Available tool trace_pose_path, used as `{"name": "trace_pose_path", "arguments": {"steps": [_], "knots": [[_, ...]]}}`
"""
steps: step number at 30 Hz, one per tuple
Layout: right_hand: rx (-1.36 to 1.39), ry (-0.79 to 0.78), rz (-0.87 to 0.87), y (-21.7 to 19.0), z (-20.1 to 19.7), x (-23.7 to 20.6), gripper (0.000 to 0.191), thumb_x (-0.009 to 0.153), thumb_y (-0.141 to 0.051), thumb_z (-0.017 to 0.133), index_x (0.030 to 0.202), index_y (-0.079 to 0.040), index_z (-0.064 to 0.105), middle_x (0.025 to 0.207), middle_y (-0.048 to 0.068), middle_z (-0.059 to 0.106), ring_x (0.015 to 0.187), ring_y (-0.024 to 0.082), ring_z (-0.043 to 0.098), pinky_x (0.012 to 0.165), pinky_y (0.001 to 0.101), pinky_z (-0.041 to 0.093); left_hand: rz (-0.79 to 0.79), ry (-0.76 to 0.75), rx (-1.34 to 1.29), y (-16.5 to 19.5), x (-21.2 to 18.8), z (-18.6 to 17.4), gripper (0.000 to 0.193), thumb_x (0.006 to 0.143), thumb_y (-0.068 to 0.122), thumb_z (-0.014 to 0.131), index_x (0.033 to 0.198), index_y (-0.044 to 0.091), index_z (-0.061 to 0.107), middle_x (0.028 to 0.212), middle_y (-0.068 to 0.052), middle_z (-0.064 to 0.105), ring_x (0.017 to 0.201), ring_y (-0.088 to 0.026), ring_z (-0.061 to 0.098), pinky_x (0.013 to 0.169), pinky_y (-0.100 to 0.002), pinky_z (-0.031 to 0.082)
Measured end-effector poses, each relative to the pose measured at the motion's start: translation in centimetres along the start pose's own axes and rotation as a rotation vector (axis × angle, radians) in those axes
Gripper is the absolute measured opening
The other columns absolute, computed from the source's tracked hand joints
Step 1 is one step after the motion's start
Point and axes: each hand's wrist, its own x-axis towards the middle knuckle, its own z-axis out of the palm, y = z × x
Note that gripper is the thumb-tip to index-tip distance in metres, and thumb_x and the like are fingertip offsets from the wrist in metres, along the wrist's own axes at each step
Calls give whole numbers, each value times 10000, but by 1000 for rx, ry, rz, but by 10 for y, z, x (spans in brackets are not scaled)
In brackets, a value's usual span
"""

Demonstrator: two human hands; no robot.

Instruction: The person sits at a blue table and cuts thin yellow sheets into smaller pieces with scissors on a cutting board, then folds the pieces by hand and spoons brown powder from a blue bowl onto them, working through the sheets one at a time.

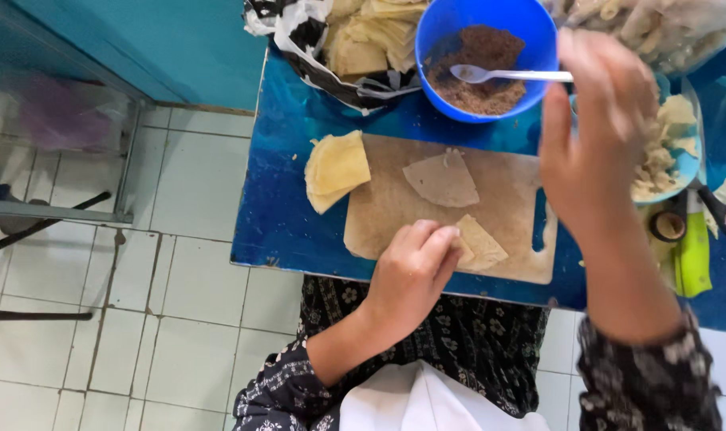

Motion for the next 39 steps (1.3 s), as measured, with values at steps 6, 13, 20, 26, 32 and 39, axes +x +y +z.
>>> {"name": "trace_pose_path", "arguments": {"steps": [6,13,20,26,32,39], "knots": [[207,-644,416,-35,-35,-80,112,828,-119,762,876,-63,678,883,108,659,856,312,626,763,419,479,-18,-35,3,-9,2,3,126,925,64,729,1023,39,653,992,-112,598,897,-331,612,769,-428,519],[262,-571,501,-48,-28,-98,98,839,-83,736,895,-48,663,866,97,682,862,298,662,783,396,482,-11,-81,30,-10,2,4,126,929,85,735,1006,42,646,971,-112,589,880,-327,606,751,-425,511],[642,-388,798,-63,-22,-96,209,957,-25,648,1162,-19,614,1007,22,767,930,97,741,813,272,569,-33,-85,11,-11,1,3,245,891,60,735,1106,38,621,1043,-120,585,942,-333,627,799,-419,532],[418,-405,534,-62,-9,-98,253,815,14,764,1035,-22,645,996,109,669,877,238,653,781,328,527,32,-67,7,-15,0,3,333,885,27,727,1203,44,630,1175,-134,591,971,-314,652,783,-402,550],[275,-453,318,-64,-15,-96,189,834,30,742,996,-60,706,1031,86,664,964,301,637,848,402,475,112,-153,81,-18,-1,0,248,893,36,708,1132,63,651,1204,-92,602,1013,-272,649,845,-383,560],[183,-440,91,-60,-30,-109,316,782,-41,786,1096,-26,753,1023,90,689,949,303,639,842,413,454,254,-233,111,-25,1,-15,265,917,159,716,1145,41,655,1186,-103,593,1034,-264,617,850,-391,515]]}}
